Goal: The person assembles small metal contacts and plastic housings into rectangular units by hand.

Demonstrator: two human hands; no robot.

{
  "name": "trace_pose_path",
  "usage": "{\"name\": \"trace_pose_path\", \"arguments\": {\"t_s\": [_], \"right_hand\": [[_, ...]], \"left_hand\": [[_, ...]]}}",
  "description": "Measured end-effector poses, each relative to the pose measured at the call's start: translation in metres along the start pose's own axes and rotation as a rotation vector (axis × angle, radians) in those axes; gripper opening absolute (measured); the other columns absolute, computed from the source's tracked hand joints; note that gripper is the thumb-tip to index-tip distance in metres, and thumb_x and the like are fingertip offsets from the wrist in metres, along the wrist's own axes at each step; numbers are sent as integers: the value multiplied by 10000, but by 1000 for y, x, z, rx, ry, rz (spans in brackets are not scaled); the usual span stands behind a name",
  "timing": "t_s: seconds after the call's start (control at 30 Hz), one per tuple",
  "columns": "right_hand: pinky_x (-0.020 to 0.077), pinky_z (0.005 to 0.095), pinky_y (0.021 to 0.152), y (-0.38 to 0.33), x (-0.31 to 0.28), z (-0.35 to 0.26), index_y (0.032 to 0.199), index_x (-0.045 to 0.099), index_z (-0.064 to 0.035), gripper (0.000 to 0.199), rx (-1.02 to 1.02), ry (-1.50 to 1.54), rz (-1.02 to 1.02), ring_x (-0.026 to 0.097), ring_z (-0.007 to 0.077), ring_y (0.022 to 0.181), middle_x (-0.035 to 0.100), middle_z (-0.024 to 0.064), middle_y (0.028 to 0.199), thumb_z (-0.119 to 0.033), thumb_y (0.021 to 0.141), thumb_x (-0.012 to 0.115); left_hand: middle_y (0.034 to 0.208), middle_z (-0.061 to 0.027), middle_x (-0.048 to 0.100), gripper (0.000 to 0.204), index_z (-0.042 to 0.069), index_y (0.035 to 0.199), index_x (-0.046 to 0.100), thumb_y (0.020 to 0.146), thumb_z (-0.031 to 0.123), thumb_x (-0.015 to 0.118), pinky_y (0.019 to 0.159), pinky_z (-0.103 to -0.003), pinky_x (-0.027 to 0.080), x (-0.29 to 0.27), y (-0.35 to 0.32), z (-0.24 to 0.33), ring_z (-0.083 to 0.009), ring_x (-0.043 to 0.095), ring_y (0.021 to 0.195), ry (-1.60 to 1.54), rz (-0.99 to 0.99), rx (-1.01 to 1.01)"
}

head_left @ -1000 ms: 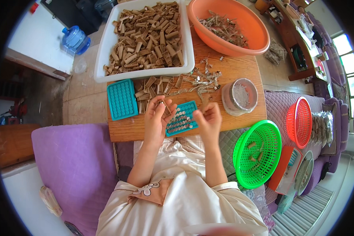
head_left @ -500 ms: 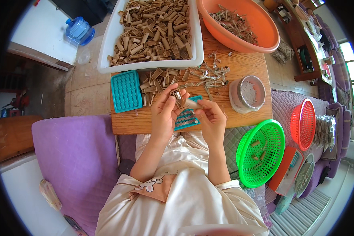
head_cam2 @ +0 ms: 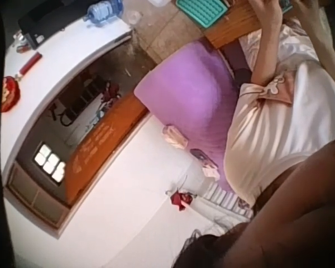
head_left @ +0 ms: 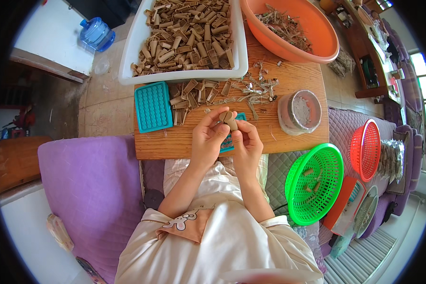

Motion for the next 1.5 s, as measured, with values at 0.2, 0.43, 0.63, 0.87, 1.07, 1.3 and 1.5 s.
{"name": "trace_pose_path", "arguments": {"t_s": [0.2, 0.43, 0.63, 0.87, 1.07, 1.3, 1.5], "right_hand": [[445, 247, 579, 2, 8, -9, 870, 551, 11, 136, -111, -326, -66, 541, 155, 646, 562, 94, 847, 4, 743, 598], [412, 282, 492, -3, 17, -18, 749, 522, 6, 71, -145, -495, -248, 516, 187, 526, 543, 113, 600, -59, 758, 549], [412, 314, 462, -2, 16, -10, 859, 532, 30, 137, -144, -552, -311, 536, 265, 520, 541, 140, 617, -59, 758, 557], [420, 230, 566, 49, -38, -29, 909, 594, -14, 130, 34, -619, -414, 529, 78, 645, 577, 44, 686, -65, 801, 544], [452, 310, 610, 149, -144, -30, 834, 610, -16, 121, -243, -1084, -17, 586, 232, 671, 607, 138, 722, -95, 761, 556], [450, 420, 666, 168, -143, 5, 789, 605, -20, 127, -154, -1520, -148, 568, 337, 770, 594, 178, 795, -97, 744, 515], [447, 404, 644, 164, -156, -9, 792, 584, -26, 101, -247, -1298, -126, 571, 323, 765, 591, 174, 779, -79, 748, 510]], "left_hand": [[1054, -103, 544, 334, 1, 1126, 471, 816, 86, 563, 842, -258, 417, 0, -1, 9, -154, 522, 986, 171, -8, 50], [898, -104, 583, 326, 4, 1036, 499, 845, 266, 525, 766, -282, 443, 5, -7, 9, -173, 564, 887, 480, -26, 231], [788, -65, 546, 334, 10, 954, 495, 854, 329, 498, 736, -290, 439, 6, -3, 1, -175, 558, 835, 346, -59, 170], [741, -9, 435, 431, 93, 1020, 419, 826, 476, 453, 668, -275, 468, -35, 6, -1, -112, 501, 671, -89, 169, 53], [651, 26, 373, 475, 72, 1037, 430, 852, 504, 360, 471, -183, 277, -72, 5, 24, -47, 315, 509, -142, 170, 15], [681, 23, 383, 468, 61, 1046, 415, 869, 488, 337, 509, -199, 295, -52, -4, 6, -61, 330, 544, -159, 13, -73], [750, 3, 424, 395, 60, 1099, 411, 891, 392, 363, 546, -202, 319, -42, -11, -5, -73, 374, 615, -170, 44, -136]]}}
Point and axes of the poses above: each hand's wrist, its own y-axis towards the middle knuckle, its own x-axis out of the palm, z = x × y, the point moved 4 cm from there along y, towards the middle knuckle
